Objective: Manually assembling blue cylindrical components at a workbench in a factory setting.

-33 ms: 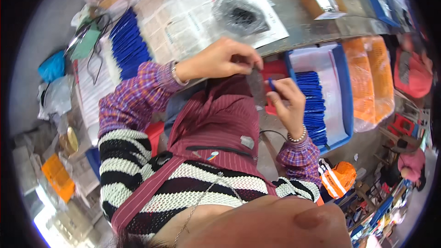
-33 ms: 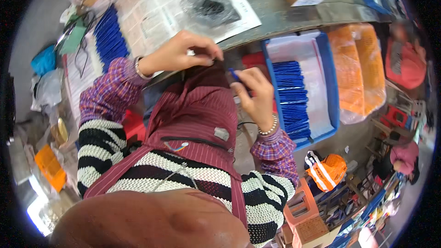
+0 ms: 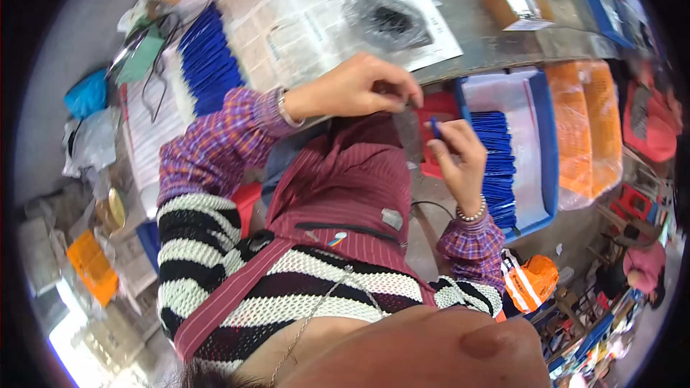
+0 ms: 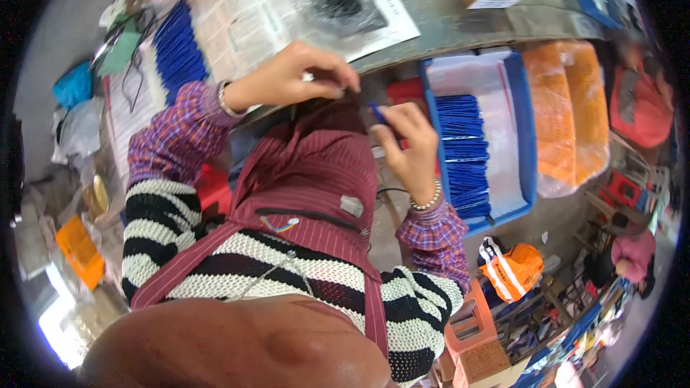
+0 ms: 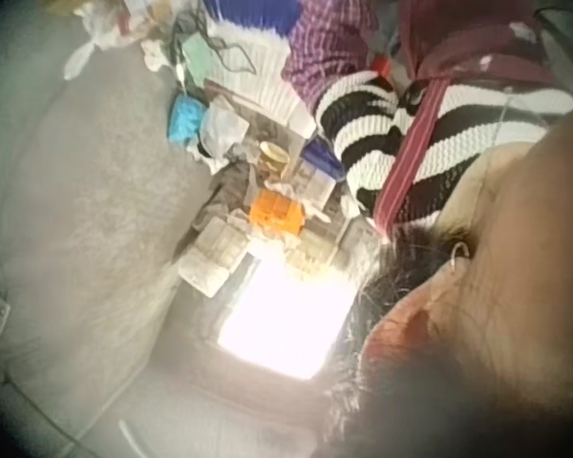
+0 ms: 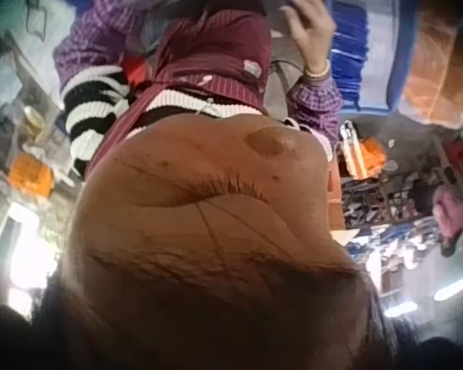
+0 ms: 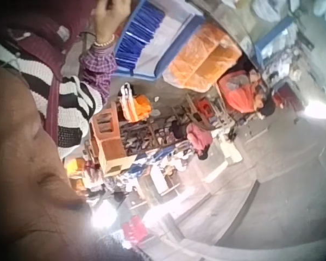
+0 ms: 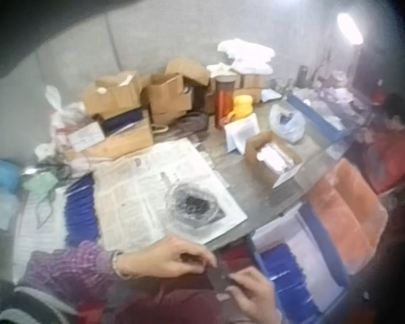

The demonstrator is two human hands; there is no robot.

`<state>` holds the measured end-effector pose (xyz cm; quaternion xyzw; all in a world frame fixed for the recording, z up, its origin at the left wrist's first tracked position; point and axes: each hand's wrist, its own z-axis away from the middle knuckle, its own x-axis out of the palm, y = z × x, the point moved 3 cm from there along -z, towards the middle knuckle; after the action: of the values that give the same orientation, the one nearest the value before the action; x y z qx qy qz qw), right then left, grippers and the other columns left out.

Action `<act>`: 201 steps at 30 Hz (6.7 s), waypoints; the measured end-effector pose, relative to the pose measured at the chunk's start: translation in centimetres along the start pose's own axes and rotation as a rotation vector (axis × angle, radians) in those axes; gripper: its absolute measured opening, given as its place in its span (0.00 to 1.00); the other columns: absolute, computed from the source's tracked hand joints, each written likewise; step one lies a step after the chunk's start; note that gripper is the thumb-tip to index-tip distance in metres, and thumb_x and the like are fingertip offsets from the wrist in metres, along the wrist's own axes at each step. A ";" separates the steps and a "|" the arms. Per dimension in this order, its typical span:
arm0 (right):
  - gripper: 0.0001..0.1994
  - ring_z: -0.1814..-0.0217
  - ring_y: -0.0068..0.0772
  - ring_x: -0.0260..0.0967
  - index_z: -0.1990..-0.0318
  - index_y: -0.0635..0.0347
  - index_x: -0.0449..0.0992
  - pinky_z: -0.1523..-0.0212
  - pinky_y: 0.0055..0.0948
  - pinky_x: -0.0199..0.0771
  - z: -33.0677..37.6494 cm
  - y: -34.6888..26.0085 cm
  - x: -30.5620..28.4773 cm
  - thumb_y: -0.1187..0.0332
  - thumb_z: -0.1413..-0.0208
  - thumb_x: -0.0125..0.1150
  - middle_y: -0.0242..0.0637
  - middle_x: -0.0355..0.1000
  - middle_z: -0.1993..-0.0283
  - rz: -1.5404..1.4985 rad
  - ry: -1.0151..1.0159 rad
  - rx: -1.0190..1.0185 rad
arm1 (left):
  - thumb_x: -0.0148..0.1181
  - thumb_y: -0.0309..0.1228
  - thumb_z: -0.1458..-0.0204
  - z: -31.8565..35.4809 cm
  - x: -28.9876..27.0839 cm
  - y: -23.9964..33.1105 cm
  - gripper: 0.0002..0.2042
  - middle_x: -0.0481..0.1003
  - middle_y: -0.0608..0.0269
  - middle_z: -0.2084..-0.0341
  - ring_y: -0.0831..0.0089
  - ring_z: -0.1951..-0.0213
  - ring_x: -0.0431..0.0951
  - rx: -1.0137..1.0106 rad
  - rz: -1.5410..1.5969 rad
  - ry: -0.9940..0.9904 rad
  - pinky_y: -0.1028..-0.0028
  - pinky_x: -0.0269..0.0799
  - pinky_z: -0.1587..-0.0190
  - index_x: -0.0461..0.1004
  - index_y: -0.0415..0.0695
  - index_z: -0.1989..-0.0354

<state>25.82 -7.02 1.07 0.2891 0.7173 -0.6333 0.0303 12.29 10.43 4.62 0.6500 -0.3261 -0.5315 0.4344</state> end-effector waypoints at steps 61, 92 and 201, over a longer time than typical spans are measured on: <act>0.10 0.65 0.34 0.72 0.62 0.65 0.75 0.63 0.26 0.70 -0.8 3.9 -2.6 0.80 0.54 0.63 0.40 0.73 0.66 0.039 0.155 -0.073 | 0.61 0.30 0.47 -2.7 -0.3 0.0 0.09 0.78 0.69 0.70 0.82 0.67 0.74 -0.003 -0.039 -0.014 0.81 0.69 0.65 0.78 0.43 0.59; 0.10 0.60 0.48 0.71 0.62 0.56 0.77 0.63 0.41 0.70 -2.6 20.3 -9.0 0.72 0.55 0.63 0.39 0.71 0.65 0.703 -0.147 0.122 | 0.59 0.27 0.56 -5.7 -6.2 -6.5 0.05 0.76 0.59 0.75 0.60 0.71 0.77 0.103 -0.773 0.379 0.66 0.73 0.66 0.75 0.43 0.70; 0.15 0.58 0.46 0.73 0.57 0.47 0.77 0.62 0.40 0.74 -2.1 19.5 -9.2 0.71 0.55 0.59 0.34 0.75 0.56 0.817 -0.165 0.132 | 0.59 0.25 0.60 -6.2 -5.9 -5.9 0.07 0.73 0.52 0.68 0.53 0.61 0.73 0.036 -0.834 0.254 0.62 0.70 0.58 0.75 0.40 0.69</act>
<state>43.00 -7.92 -12.06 0.4994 0.4965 -0.6350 0.3178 16.82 19.42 2.05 0.7939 0.0111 -0.5713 0.2078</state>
